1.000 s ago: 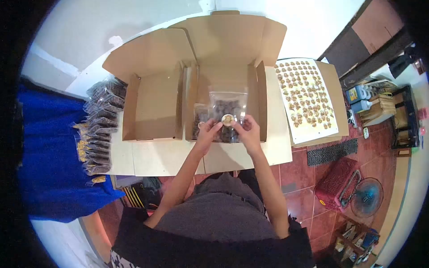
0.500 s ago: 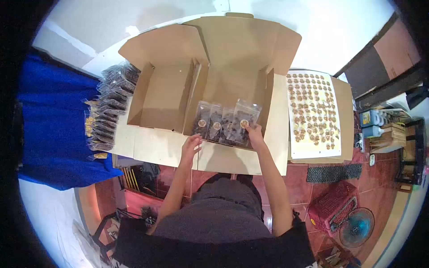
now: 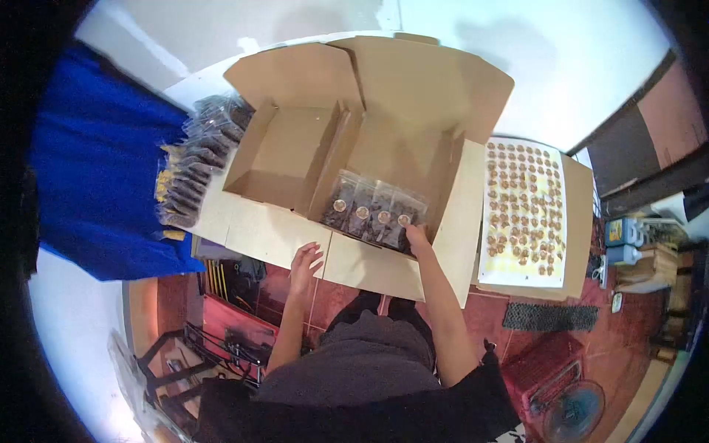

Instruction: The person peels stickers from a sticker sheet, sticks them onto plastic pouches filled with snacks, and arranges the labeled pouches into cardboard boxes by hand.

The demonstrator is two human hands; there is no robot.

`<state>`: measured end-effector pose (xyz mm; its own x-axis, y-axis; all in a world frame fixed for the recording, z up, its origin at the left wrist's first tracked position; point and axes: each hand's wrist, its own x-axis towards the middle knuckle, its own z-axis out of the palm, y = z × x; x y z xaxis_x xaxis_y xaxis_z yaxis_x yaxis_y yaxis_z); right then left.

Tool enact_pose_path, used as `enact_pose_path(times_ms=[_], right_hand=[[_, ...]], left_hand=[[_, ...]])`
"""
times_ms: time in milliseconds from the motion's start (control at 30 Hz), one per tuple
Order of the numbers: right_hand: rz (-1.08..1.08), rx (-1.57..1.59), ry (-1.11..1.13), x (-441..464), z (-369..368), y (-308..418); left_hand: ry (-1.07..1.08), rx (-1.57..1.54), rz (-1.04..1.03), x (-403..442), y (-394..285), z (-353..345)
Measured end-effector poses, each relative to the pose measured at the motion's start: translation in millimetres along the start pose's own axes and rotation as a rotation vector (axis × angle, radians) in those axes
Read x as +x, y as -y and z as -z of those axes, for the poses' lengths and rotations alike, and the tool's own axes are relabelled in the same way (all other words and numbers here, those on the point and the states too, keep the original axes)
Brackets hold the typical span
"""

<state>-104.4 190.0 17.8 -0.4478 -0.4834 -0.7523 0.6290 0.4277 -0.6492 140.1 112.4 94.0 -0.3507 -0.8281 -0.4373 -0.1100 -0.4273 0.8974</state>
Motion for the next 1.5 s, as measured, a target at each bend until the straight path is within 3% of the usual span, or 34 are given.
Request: enact_pose_path(times_ms=[67,100,267,300,400,467,567,733,800,1033,1267,1333,1400,1500], right_hand=[[0.104,-0.147,-0.050,24.2,7.6,-19.7],[0.133,-0.197,-0.065,80.2,20.3,-58.8],[0.130,-0.425,-0.153,58.5,15.5,-49.5],[0.274,-0.748,-0.334,61.1,10.7,-53.4],[0.270,-0.731,-0.290,35.9,2.9,-40.5],[0.568,-0.675,-0.385,23.8,-3.5,-36.2],[0.701,-0.501,-0.367,-10.2,-25.6,-17.2],[0.920,-0.583,-0.434,-24.3,-74.7,-19.9],[0.881,-0.514,-0.288,-30.6,-97.0,-15.8],[0.974,-0.380,-0.099,-8.5,-206.5,-4.4],[1.065,-0.405,0.038,22.1,-370.3,26.0],[0.984,-0.394,0.149,26.9,-421.0,36.4],[1.044,-0.545,0.093,38.4,-467.0,49.9],[0.944,-0.404,0.263,74.2,-524.6,65.1]], left_hand=[[-0.045,-0.047,0.010,-4.0,10.2,5.7],[-0.056,-0.064,0.015,-5.1,16.1,10.3],[-0.159,-0.102,0.010,-24.2,24.9,18.1],[-0.170,-0.087,0.018,-28.7,24.6,18.6],[-0.218,-0.119,0.002,-38.6,25.8,26.0],[-0.203,-0.173,-0.023,-40.0,27.3,31.8],[-0.257,-0.181,-0.005,-40.4,20.2,43.0],[-0.241,-0.199,-0.050,-29.8,12.3,71.1],[-0.275,-0.226,-0.030,-22.6,8.3,84.2],[-0.268,-0.282,-0.107,42.4,-0.4,169.0],[-0.269,-0.359,-0.133,134.3,-60.3,260.8],[-0.252,-0.384,-0.140,164.1,-68.0,284.4],[-0.231,-0.401,-0.137,185.0,-72.5,307.8],[-0.215,-0.395,-0.139,211.5,-81.7,331.2]])
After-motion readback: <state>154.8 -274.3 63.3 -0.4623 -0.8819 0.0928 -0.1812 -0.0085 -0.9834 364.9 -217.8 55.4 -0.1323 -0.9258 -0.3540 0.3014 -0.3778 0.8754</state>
